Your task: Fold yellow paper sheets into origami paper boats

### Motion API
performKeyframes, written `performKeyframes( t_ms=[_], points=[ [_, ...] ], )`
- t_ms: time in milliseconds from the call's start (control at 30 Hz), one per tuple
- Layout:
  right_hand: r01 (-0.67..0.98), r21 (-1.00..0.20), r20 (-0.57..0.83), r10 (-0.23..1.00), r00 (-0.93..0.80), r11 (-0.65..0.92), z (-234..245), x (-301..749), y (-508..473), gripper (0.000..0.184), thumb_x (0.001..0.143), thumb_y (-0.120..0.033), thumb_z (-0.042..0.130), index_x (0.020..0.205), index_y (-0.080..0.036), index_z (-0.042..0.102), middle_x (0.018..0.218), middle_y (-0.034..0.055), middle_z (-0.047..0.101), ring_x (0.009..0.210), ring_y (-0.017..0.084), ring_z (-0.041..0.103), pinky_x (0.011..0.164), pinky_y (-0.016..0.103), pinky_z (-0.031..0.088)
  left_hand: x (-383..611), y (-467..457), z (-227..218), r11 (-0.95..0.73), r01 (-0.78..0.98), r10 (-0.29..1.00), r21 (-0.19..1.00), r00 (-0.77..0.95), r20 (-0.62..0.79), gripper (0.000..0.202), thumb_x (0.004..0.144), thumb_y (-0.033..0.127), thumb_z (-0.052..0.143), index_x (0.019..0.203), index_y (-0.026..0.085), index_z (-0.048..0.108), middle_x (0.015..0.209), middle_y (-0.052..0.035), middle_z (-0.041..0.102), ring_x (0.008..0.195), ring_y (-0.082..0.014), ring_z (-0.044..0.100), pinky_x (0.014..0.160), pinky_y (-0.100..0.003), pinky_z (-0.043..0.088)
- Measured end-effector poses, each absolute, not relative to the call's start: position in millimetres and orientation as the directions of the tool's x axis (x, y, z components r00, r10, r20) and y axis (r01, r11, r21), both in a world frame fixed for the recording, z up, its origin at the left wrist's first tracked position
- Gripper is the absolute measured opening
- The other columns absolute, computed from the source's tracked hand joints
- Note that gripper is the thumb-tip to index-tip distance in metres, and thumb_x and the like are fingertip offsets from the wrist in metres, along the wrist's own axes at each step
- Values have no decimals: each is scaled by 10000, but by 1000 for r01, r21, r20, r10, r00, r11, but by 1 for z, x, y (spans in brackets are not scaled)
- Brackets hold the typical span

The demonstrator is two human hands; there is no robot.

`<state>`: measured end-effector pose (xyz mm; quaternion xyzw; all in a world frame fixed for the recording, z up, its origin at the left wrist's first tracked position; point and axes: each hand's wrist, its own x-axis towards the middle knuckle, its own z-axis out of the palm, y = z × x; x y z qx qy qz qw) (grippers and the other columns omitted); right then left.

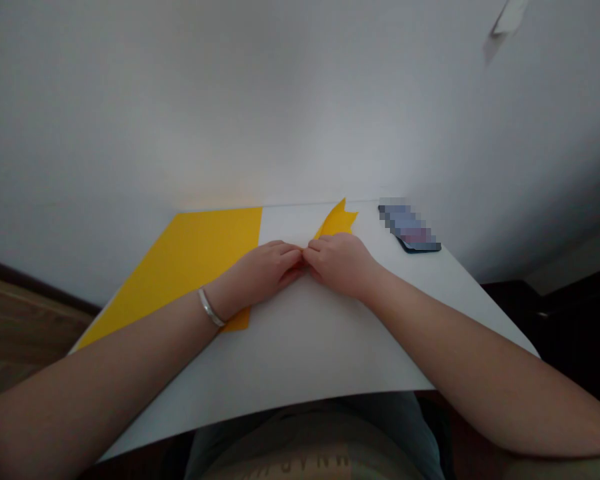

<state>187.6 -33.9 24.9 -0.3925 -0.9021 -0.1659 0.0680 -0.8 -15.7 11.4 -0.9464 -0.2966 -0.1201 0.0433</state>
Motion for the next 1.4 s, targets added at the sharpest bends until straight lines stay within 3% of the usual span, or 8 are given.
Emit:
performKeyframes(
  t_ms=[133,233,367,467,600,900,1100,1400],
  points=[
    [758,183,409,652,-638,626,25,190,-32,248,891,-242,425,911,-171,662,920,97,691,863,230,587,734,356,395,-1,-17,14,-716,697,679,40,683,269,172,940,255,431,975,151,563,879,-83,661,839,-210,622,759,-317,481],
    [795,101,583,612,-535,598,25,192,-30,267,862,-228,463,1070,-191,625,1136,94,649,1124,270,510,951,420,361,-3,-17,14,-605,788,777,115,552,304,173,912,230,429,1054,158,497,807,-67,653,725,-207,630,636,-293,464],
    [869,4,686,631,-363,495,21,197,-25,564,796,-251,541,1345,-195,426,1415,116,433,1342,314,309,1067,523,270,-7,-16,13,-526,835,831,164,463,309,244,878,236,443,1114,176,441,741,-38,635,638,-201,622,564,-270,431],
    [885,-108,664,695,-274,452,11,204,-14,749,769,-283,566,1440,-146,262,1424,175,392,1326,329,331,1073,555,268,-10,-17,14,-543,816,827,200,477,298,365,868,230,442,1229,228,390,760,-16,643,657,-185,629,586,-255,434],
    [869,-261,615,766,-186,420,-2,215,2,815,743,-309,585,1450,-109,234,1333,194,490,1271,334,388,1055,547,301,-14,-17,14,-558,789,824,257,491,282,489,844,216,445,1319,274,341,823,-12,663,655,-175,622,596,-255,436],
    [753,-582,372,924,-92,309,2,223,9,510,741,-272,547,1239,-162,558,942,73,640,810,204,601,740,346,491,-21,-8,7,-530,804,845,270,475,246,244,876,269,434,1062,201,576,836,-42,673,741,-175,618,647,-259,429],
    [740,-566,347,919,-185,363,1,231,10,406,757,-333,569,1128,-186,644,838,35,633,723,177,578,651,301,457,-23,-3,3,-565,800,814,202,502,291,258,914,347,418,795,184,577,752,-27,604,682,-160,555,612,-265,391],
    [745,-533,193,915,-355,401,9,229,2,348,803,-477,539,899,-177,689,825,37,687,746,205,621,640,298,454,-24,2,-2,-554,803,815,221,467,344,279,875,393,500,773,159,611,899,-73,588,844,-198,553,780,-327,453]
  ],
)
